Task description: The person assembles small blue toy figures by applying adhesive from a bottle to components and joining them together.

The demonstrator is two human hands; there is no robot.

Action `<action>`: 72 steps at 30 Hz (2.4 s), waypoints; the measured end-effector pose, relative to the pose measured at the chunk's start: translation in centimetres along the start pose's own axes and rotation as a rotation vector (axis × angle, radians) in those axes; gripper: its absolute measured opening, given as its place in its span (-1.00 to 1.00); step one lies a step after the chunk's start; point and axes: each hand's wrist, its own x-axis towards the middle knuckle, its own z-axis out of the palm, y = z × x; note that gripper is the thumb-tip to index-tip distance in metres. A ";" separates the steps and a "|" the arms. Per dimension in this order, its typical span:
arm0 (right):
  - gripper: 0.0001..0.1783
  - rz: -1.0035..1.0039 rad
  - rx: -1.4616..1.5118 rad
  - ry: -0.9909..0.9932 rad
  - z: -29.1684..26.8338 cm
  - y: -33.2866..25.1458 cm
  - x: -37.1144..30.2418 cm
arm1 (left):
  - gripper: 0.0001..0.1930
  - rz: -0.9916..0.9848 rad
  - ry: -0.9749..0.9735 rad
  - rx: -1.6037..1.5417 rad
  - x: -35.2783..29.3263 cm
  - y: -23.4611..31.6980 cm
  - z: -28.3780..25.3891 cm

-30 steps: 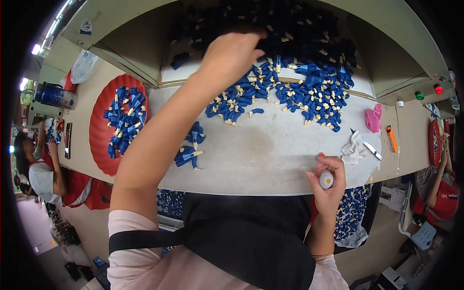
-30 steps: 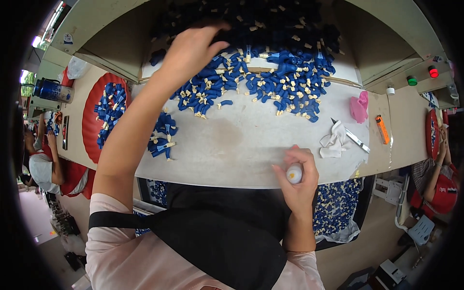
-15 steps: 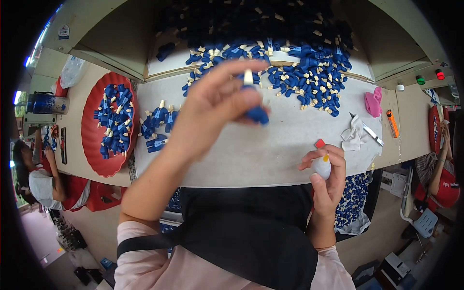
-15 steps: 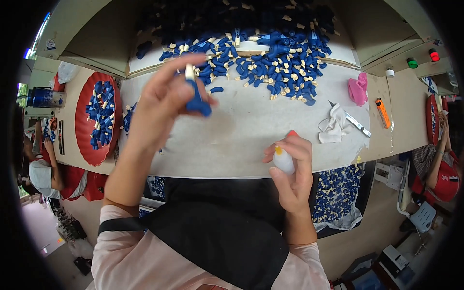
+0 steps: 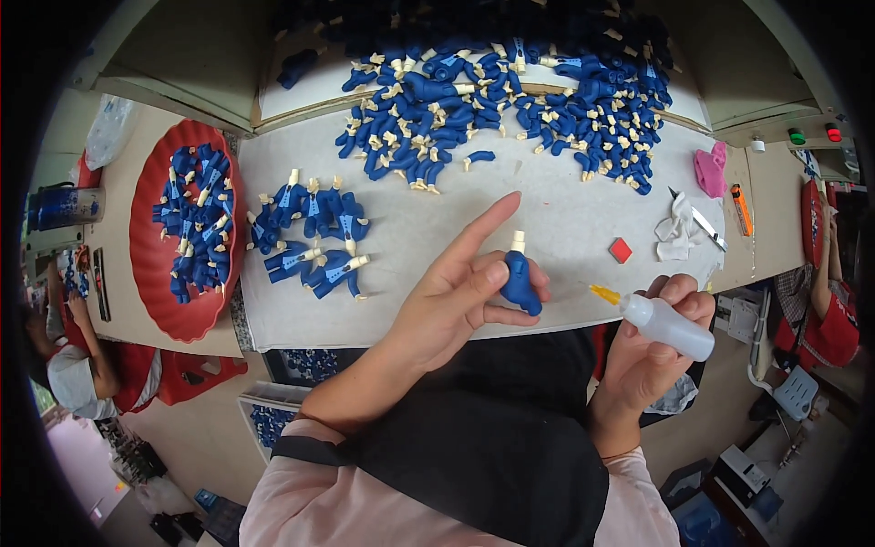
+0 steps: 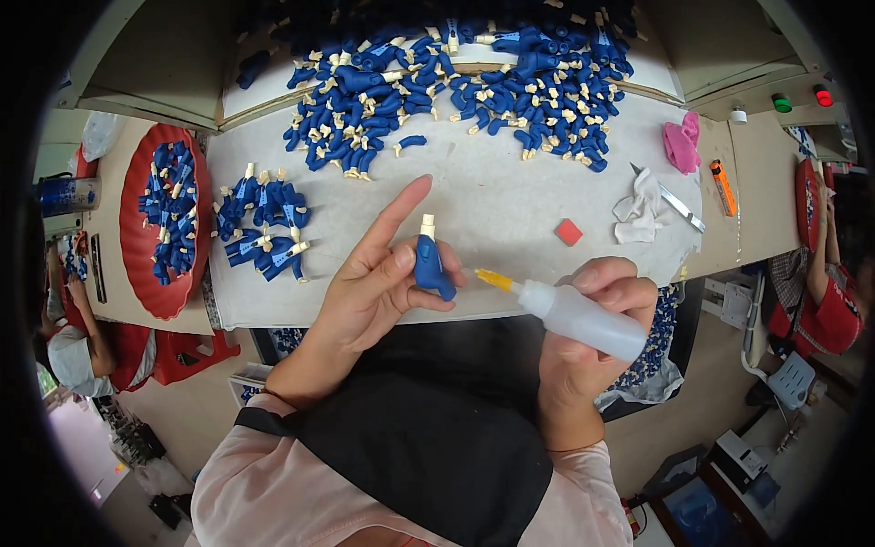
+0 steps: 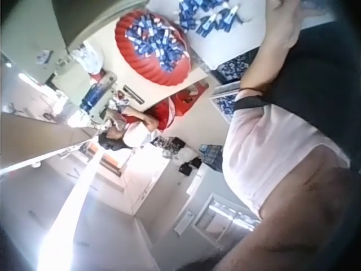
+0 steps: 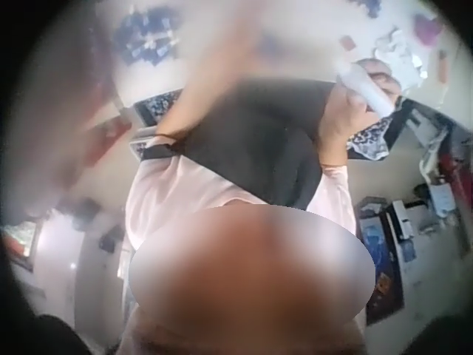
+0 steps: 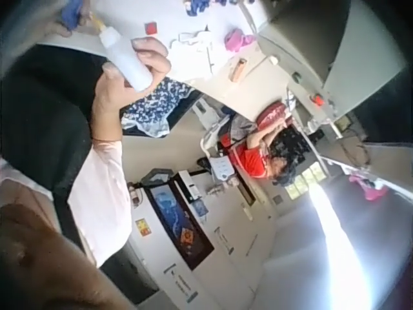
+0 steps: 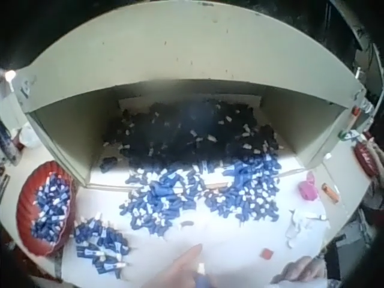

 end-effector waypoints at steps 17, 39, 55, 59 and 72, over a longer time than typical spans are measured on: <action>-0.51 -0.461 -0.440 -0.445 0.7 -0.3 -1.5 | -0.68 -0.019 0.040 0.070 -0.7 -0.4 0.1; -0.48 -0.502 -0.468 -0.414 0.4 0.1 -2.0 | -0.69 -0.037 0.049 0.077 -0.8 -0.3 0.2; -0.48 -0.518 -0.519 -0.448 0.2 0.1 -2.0 | -0.69 0.059 0.094 0.124 -0.8 -0.6 -0.2; -0.48 -0.526 -0.517 -0.483 0.0 0.1 -1.9 | -0.70 0.097 0.105 0.172 -0.8 -0.7 -0.2; -0.46 -0.505 -0.529 -0.498 0.3 -0.1 -1.8 | -0.71 0.143 0.117 0.196 -0.6 -0.8 -0.4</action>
